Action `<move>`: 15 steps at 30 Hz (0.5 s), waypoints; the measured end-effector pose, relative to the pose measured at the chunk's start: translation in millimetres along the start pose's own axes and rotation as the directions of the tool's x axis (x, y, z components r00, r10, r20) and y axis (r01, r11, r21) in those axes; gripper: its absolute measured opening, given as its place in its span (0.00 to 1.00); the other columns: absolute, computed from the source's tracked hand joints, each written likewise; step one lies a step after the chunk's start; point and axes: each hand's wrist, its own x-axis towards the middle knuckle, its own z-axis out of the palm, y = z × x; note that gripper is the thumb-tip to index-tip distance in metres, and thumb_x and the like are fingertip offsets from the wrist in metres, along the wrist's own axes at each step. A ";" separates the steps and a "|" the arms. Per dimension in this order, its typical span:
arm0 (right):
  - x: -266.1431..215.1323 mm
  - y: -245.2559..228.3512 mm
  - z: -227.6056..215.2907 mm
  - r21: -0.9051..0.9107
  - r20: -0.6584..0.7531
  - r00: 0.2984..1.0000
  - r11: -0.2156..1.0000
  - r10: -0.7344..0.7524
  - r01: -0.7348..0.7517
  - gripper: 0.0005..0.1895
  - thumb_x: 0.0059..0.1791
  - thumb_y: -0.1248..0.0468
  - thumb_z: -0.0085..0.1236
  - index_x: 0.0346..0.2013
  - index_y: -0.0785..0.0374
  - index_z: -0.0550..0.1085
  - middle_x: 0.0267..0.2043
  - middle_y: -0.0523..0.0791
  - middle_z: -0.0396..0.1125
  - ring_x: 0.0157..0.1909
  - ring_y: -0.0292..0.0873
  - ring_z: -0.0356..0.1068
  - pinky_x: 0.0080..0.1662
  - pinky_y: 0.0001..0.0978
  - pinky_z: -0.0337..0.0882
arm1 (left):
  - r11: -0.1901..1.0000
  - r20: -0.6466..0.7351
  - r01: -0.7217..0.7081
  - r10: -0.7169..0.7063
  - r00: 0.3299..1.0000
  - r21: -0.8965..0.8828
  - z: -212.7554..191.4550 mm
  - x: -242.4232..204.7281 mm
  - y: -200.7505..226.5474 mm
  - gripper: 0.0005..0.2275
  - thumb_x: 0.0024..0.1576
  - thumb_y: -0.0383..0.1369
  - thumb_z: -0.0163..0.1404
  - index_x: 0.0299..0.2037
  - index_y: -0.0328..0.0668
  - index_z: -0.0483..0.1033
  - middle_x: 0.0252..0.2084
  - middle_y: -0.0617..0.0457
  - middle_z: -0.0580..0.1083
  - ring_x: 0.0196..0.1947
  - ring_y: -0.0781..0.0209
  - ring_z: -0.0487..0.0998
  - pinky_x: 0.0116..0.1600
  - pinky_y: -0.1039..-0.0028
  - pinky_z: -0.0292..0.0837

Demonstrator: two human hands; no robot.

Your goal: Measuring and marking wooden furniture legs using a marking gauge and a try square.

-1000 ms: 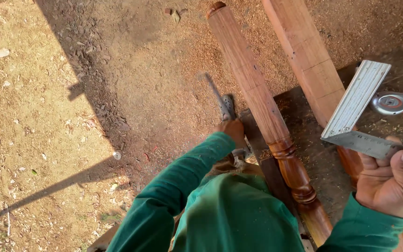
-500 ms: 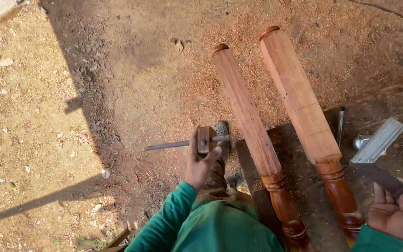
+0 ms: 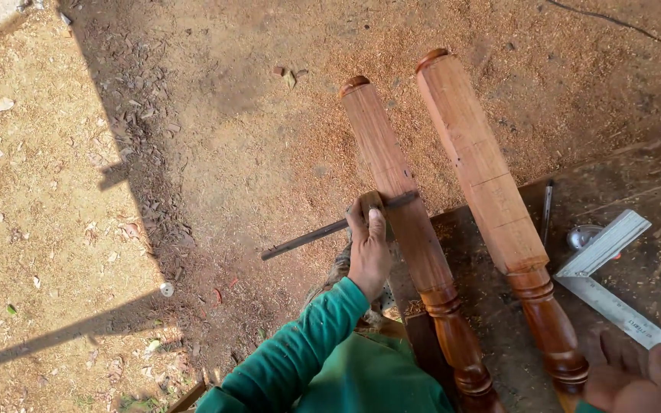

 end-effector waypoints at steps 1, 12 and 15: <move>-35.7 2.7 47.9 -0.401 -0.218 0.941 0.903 -0.257 0.154 0.19 0.64 0.53 0.42 0.64 0.61 0.62 0.62 0.48 0.58 0.65 0.45 0.66 0.65 0.43 0.77 | 0.989 -0.034 -0.092 0.089 0.995 -0.111 1.3 2.2 -2.4 0.20 0.67 0.42 0.36 0.65 0.41 0.56 0.62 0.44 0.66 0.55 0.56 0.69 0.61 0.66 0.68; -17.1 135.8 282.5 -0.777 0.615 0.786 0.213 0.062 0.592 0.41 0.47 0.49 0.64 0.70 0.61 0.63 0.63 0.59 0.63 0.64 0.67 0.63 0.59 0.66 0.70 | 0.943 -0.057 0.313 -0.321 0.945 -0.111 15.2 30.8 -2.2 0.27 0.62 0.52 0.47 0.66 0.53 0.56 0.44 0.30 0.71 0.29 0.44 0.77 0.20 0.68 0.74; -21.7 128.0 298.4 -0.788 0.601 0.795 0.224 0.077 0.574 0.38 0.49 0.49 0.62 0.70 0.60 0.63 0.59 0.59 0.64 0.62 0.69 0.63 0.57 0.69 0.70 | 0.945 -0.062 0.306 -0.314 0.947 -0.114 19.0 25.1 12.3 0.28 0.62 0.53 0.45 0.69 0.52 0.55 0.48 0.29 0.70 0.29 0.44 0.76 0.20 0.68 0.74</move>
